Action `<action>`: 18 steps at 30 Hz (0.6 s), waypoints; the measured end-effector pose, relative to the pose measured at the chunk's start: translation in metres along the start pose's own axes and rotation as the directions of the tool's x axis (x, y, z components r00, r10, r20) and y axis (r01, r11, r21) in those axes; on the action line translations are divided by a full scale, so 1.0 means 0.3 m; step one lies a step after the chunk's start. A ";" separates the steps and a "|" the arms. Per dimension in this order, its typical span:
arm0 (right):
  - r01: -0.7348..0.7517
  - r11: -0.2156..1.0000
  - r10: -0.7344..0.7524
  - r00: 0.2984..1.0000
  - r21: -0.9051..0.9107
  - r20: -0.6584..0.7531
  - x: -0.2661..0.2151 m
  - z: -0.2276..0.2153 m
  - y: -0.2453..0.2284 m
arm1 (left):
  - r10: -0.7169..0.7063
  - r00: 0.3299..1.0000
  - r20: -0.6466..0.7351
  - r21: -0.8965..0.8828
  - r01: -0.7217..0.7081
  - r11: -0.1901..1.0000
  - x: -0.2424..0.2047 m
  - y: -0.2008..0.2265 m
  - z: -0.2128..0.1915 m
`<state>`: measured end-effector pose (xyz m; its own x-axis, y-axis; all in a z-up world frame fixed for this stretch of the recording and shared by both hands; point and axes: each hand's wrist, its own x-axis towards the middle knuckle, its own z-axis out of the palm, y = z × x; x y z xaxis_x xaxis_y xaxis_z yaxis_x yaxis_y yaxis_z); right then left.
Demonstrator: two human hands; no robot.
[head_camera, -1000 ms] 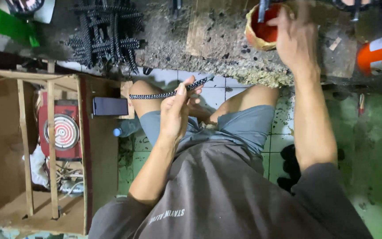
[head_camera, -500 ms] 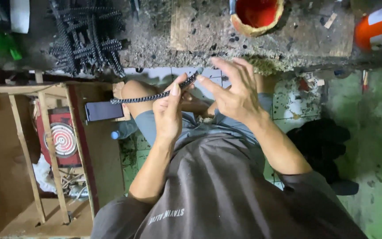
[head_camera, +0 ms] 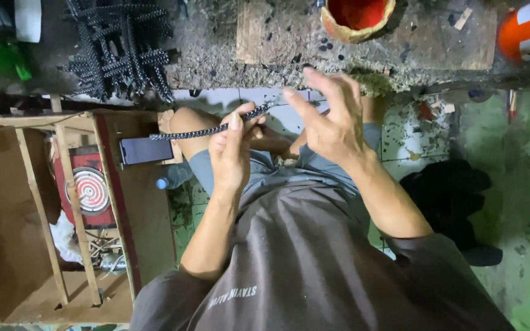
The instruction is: Applying glue to long black shoe straps manually using a small brush or applicator
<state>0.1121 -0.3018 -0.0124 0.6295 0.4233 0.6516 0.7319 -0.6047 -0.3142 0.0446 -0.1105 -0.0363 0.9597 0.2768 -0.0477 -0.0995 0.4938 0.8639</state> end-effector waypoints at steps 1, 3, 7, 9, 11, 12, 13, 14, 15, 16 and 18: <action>0.001 1.000 -0.001 1.000 0.001 0.002 0.004 0.006 -0.023 | 0.000 1.000 -0.002 -0.001 0.000 1.000 -0.004 0.007 0.012; 0.041 0.998 -0.039 0.998 -0.039 0.046 0.017 0.017 -0.066 | -0.023 1.000 0.019 -0.116 0.025 0.993 0.000 0.021 0.039; -0.006 0.999 0.006 1.000 0.033 0.011 -0.005 0.047 -0.051 | -0.082 0.995 0.050 -0.189 0.090 0.978 0.005 0.046 0.063; -0.055 0.987 0.066 0.995 0.149 -0.071 -0.031 0.075 -0.046 | -0.170 0.985 0.008 -0.238 0.167 0.957 -0.003 0.054 0.056; -0.089 0.973 0.099 0.995 0.212 -0.035 -0.042 0.065 -0.052 | -0.185 0.983 0.023 -0.262 0.184 0.947 -0.015 0.041 0.028; -0.107 0.957 0.114 0.993 0.269 -0.010 -0.034 0.065 -0.043 | -0.181 0.982 0.045 -0.288 0.186 0.939 -0.005 0.033 0.018; -0.103 0.958 0.111 0.994 0.268 -0.013 -0.048 0.074 -0.044 | -0.177 0.983 0.048 -0.288 0.183 0.940 -0.005 0.034 0.020; -0.120 0.968 0.123 0.992 0.221 0.000 -0.057 0.087 -0.048 | -0.196 0.980 0.025 -0.274 0.195 0.942 -0.009 0.040 0.019; -0.136 0.975 0.136 0.991 0.174 0.012 -0.065 0.101 -0.055 | -0.215 0.977 0.001 -0.260 0.207 0.943 -0.013 0.049 0.015; -0.117 0.975 0.117 0.993 0.188 0.014 -0.094 0.098 -0.055 | -0.197 0.980 -0.014 -0.263 0.186 0.947 -0.023 0.090 0.023; -0.127 0.979 0.106 0.985 0.157 0.139 -0.112 0.114 -0.039 | -0.091 0.995 -0.040 0.067 0.094 0.993 -0.024 0.184 0.034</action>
<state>0.0914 -0.2860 -0.0544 0.7335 0.4469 0.5120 0.6775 -0.5403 -0.4990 0.0349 -0.0936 0.0169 0.9536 0.2632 -0.1462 0.0088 0.4609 0.8874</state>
